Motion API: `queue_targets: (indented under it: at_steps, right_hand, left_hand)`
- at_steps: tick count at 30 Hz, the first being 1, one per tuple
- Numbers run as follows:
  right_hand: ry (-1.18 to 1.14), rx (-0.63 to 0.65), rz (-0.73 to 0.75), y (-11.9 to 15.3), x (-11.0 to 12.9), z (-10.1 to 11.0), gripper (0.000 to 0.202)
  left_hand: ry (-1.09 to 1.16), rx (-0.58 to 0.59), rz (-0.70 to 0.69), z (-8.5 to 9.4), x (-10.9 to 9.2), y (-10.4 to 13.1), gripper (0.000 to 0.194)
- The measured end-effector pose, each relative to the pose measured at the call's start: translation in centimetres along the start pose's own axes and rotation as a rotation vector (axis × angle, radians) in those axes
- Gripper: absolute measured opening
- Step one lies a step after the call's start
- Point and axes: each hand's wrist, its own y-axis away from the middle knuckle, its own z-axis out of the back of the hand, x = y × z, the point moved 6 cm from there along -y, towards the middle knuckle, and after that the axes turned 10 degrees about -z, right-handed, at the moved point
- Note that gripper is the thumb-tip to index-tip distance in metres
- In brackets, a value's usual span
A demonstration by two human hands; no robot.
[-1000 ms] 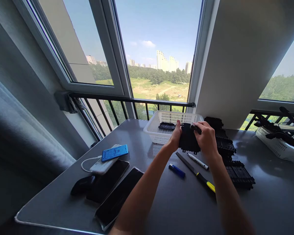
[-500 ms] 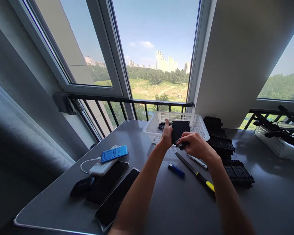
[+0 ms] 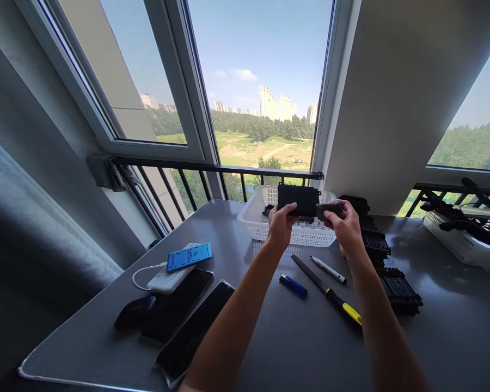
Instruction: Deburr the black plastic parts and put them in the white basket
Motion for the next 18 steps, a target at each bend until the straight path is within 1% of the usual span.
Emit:
queue_targets:
  at_steps: [2,5,7,10,12,14,16,18]
  right_hand:
    - [-0.076,-0.055,-0.043,-0.4,-1.0,0.1,0.029]
    - [-0.17,-0.116,-0.001,-0.6,-1.2,0.3,0.029]
    - [-0.217,-0.165,0.071,-0.7,-0.9,0.8,0.028]
    - [-0.277,-0.235,0.158,-0.8,-0.3,1.8,0.028]
    - [-0.313,-0.256,0.176,-1.0,-0.1,2.3,0.029]
    - [-0.328,-0.264,0.182,-1.0,-0.1,2.5,0.03]
    - [-0.33,-0.26,0.192,-1.1,0.0,2.5,0.03]
    - [-0.32,-0.231,0.203,-1.1,0.0,2.1,0.03]
  left_hand:
    - [0.034,0.025,0.055,-0.6,0.3,0.6,0.023]
    - [0.017,0.095,0.071,-1.3,0.4,1.2,0.021]
    - [-0.042,0.169,0.09,-1.7,0.4,1.5,0.026]
    - [-0.119,0.313,0.151,-2.2,0.4,1.9,0.038]
    - [-0.16,0.379,0.177,-2.2,0.3,2.0,0.046]
    - [-0.21,0.403,0.193,-1.9,0.0,1.9,0.051]
    - [-0.25,0.432,0.219,-1.6,0.0,1.8,0.052]
    - [-0.281,0.487,0.242,-1.6,0.2,1.9,0.05]
